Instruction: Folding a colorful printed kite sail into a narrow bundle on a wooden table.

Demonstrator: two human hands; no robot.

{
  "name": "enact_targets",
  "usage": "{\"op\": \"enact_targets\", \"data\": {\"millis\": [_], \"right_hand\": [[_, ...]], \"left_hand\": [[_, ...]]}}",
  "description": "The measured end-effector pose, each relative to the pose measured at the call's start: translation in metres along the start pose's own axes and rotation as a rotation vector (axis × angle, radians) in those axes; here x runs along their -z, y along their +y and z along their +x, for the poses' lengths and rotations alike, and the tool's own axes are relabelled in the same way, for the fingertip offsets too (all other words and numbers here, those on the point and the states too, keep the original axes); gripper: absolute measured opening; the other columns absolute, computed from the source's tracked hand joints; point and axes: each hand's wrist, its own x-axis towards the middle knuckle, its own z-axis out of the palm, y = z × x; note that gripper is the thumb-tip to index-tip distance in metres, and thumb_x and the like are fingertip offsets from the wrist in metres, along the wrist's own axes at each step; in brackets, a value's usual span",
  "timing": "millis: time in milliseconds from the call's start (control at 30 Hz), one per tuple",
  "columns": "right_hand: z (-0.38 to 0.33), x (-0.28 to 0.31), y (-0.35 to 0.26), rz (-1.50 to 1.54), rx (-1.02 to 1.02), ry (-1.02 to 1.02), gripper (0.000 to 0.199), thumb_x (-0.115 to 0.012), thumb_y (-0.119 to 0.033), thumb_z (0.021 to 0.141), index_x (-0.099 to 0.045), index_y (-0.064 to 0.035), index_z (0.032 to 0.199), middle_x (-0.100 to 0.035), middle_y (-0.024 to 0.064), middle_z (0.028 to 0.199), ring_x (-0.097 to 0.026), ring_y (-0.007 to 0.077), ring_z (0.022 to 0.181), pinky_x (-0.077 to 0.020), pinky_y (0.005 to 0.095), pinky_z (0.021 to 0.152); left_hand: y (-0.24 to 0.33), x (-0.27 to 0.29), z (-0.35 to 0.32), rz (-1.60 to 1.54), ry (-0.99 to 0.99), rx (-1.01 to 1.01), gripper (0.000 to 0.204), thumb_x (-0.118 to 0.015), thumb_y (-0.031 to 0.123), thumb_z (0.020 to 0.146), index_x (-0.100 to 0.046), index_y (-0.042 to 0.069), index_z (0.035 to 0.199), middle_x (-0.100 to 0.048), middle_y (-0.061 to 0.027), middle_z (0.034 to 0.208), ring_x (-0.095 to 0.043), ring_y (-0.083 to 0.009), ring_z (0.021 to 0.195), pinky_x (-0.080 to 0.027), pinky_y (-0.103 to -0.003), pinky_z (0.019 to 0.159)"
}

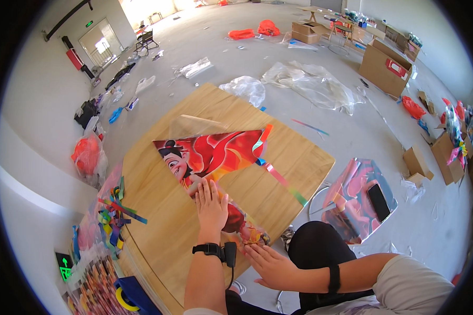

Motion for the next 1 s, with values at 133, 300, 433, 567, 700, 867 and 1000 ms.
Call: {"op": "enact_targets", "data": {"millis": [133, 300, 433, 567, 700, 867, 1000], "right_hand": [[-0.004, -0.006, -0.004, -0.007, 0.004, -0.020, 0.094, -0.075, -0.049, 0.087, -0.044, 0.0088, 0.154, -0.037, 0.0226, 0.168, -0.036, 0.0328, 0.156, -0.0265, 0.0463, 0.128], [-0.008, -0.010, -0.007, -0.085, 0.018, -0.118, 0.097, -0.074, -0.050, 0.088, -0.038, 0.0081, 0.157, -0.033, 0.0230, 0.169, -0.032, 0.0333, 0.158, -0.0246, 0.0475, 0.129], [-0.008, -0.015, -0.011, -0.275, 0.058, -0.150, 0.084, -0.069, -0.040, 0.093, -0.041, 0.0068, 0.157, -0.037, 0.0217, 0.168, -0.037, 0.0332, 0.155, -0.0280, 0.0466, 0.128], [-0.011, -0.021, -0.012, -0.406, 0.077, 0.014, 0.062, -0.057, -0.023, 0.096, -0.051, 0.0063, 0.151, -0.048, 0.0221, 0.161, -0.048, 0.0346, 0.148, -0.0351, 0.0457, 0.124], [-0.014, -0.010, -0.020, -0.375, 0.118, 0.003, 0.052, -0.054, -0.019, 0.097, -0.059, 0.0037, 0.143, -0.055, 0.0237, 0.153, -0.055, 0.0361, 0.141, -0.0401, 0.0457, 0.119], [-0.010, 0.000, -0.015, -0.185, 0.155, 0.058, 0.045, -0.060, -0.021, 0.093, -0.066, -0.0010, 0.132, -0.064, 0.0215, 0.140, -0.062, 0.0346, 0.131, -0.0463, 0.0426, 0.111], [0.017, 0.021, -0.005, 0.136, 0.119, -0.318, 0.037, -0.072, -0.026, 0.087, -0.068, -0.0047, 0.116, -0.067, 0.0165, 0.130, -0.065, 0.0317, 0.120, -0.0497, 0.0404, 0.101]], "left_hand": [[-0.003, -0.004, -0.001, 0.029, 0.051, -0.018, 0.075, -0.048, 0.045, 0.109, -0.027, 0.004, 0.167, -0.024, -0.0205, 0.174, -0.023, -0.0393, 0.161, -0.017, -0.051, 0.131], [0.001, -0.004, 0.000, 0.044, 0.062, 0.000, 0.074, -0.047, 0.044, 0.109, -0.026, 0.004, 0.168, -0.026, -0.0206, 0.174, -0.024, -0.0380, 0.161, -0.017, -0.050, 0.131], [0.003, -0.008, 0.000, 0.046, 0.095, 0.103, 0.072, -0.045, 0.041, 0.110, -0.026, 0.003, 0.168, -0.027, -0.0208, 0.173, -0.025, -0.0375, 0.161, -0.018, -0.050, 0.132], [0.008, -0.001, 0.001, 0.070, 0.066, 0.123, 0.066, -0.039, 0.039, 0.112, -0.025, 0.008, 0.169, -0.025, -0.0189, 0.174, -0.024, -0.0379, 0.161, -0.016, -0.049, 0.132], [0.008, 0.001, 0.000, 0.106, 0.073, 0.141, 0.066, -0.043, 0.039, 0.110, -0.029, 0.013, 0.169, -0.029, -0.0185, 0.173, -0.026, -0.0381, 0.160, -0.018, -0.050, 0.132], [0.014, 0.004, 0.001, 0.079, 0.087, 0.139, 0.064, -0.046, 0.038, 0.108, -0.034, 0.015, 0.167, -0.031, -0.0156, 0.173, -0.028, -0.0383, 0.159, -0.020, -0.050, 0.131], [0.013, 0.001, -0.002, 0.064, 0.101, 0.135, 0.065, -0.046, 0.038, 0.108, -0.033, 0.014, 0.167, -0.031, -0.0166, 0.172, -0.026, -0.0385, 0.159, -0.019, -0.051, 0.131]]}}
